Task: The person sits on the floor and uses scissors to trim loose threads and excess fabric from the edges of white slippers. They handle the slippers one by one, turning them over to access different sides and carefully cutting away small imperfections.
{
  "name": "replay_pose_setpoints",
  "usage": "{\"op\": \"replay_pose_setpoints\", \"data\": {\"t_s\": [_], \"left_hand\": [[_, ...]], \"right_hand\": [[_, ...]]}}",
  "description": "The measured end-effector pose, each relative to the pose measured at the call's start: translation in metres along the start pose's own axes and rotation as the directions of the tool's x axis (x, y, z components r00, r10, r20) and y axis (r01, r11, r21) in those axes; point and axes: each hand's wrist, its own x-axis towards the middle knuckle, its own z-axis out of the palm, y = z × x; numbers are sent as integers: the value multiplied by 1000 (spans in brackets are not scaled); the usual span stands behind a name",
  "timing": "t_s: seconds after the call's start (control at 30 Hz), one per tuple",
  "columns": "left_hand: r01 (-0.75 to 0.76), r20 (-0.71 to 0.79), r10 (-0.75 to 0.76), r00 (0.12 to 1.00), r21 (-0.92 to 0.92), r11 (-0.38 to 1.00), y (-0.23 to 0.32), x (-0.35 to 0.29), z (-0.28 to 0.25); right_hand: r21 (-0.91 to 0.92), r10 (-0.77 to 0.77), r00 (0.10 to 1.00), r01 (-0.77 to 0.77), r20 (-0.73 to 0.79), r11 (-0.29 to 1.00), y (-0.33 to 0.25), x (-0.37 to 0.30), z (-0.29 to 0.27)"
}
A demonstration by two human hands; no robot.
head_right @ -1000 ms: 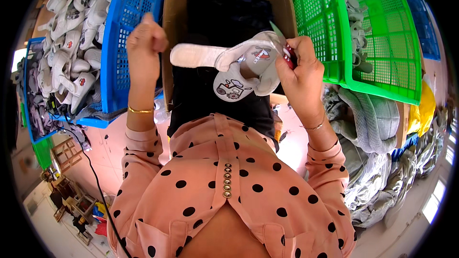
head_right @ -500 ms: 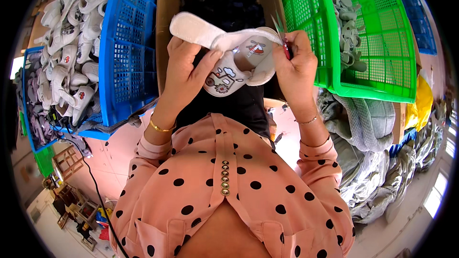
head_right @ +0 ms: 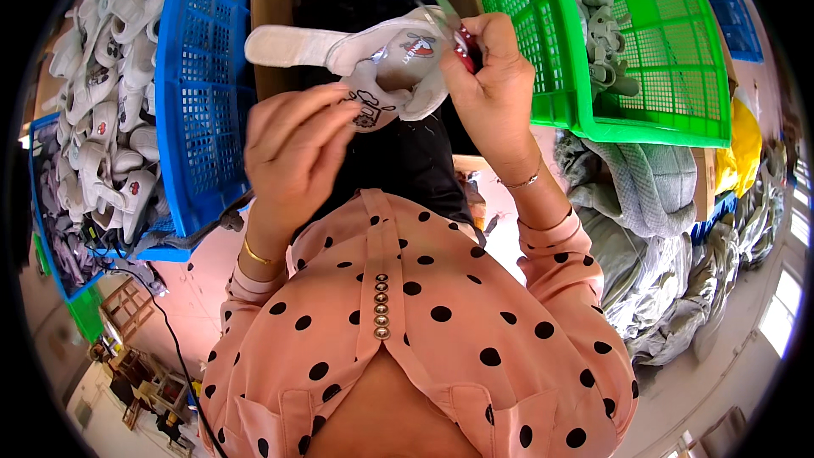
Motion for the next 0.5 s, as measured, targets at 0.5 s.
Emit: {"op": "replay_pose_setpoints", "data": {"t_s": [0.5], "left_hand": [[115, 610, -135, 781, 73, 991, -12, -98, 37]], "right_hand": [[-80, 180, 875, -162, 449, 984, 40, -78, 67]]}}
